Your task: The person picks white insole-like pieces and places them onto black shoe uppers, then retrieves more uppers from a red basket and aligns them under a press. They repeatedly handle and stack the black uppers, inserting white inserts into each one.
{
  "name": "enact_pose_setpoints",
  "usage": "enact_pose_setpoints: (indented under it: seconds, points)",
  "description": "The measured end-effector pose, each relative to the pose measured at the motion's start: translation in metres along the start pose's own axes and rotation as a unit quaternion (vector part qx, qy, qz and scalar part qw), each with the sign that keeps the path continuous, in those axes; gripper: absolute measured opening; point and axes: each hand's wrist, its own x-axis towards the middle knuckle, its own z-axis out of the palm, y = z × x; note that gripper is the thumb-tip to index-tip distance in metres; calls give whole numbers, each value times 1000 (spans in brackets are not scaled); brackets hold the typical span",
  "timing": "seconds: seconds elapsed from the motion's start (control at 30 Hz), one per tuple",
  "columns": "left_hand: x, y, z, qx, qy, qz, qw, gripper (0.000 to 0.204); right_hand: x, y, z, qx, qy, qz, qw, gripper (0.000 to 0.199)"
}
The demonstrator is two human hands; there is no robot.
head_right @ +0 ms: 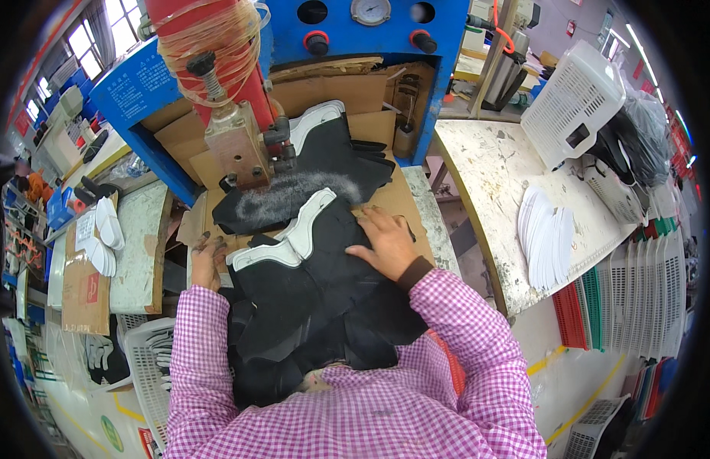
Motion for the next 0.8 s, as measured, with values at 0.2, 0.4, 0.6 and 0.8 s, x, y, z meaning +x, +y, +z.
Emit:
enact_pose_setpoints:
  seconds: [0.2,0.4,0.6,0.8]
  points:
    - [-43,25,-23,27,-31,70,997,31,2,-27,-15,111,-79,142,980,56]
    - [-76,41,-55,76,-78,99,989,29,-34,-53,-74,295,-64,119,946,44]
    - [-108,48,-66,17,-374,-78,924,45,-48,-41,-118,612,-54,214,759,38]
    - [-172,42,-30,-5,-474,122,872,66,-22,-34,-83,496,-74,295,813,35]
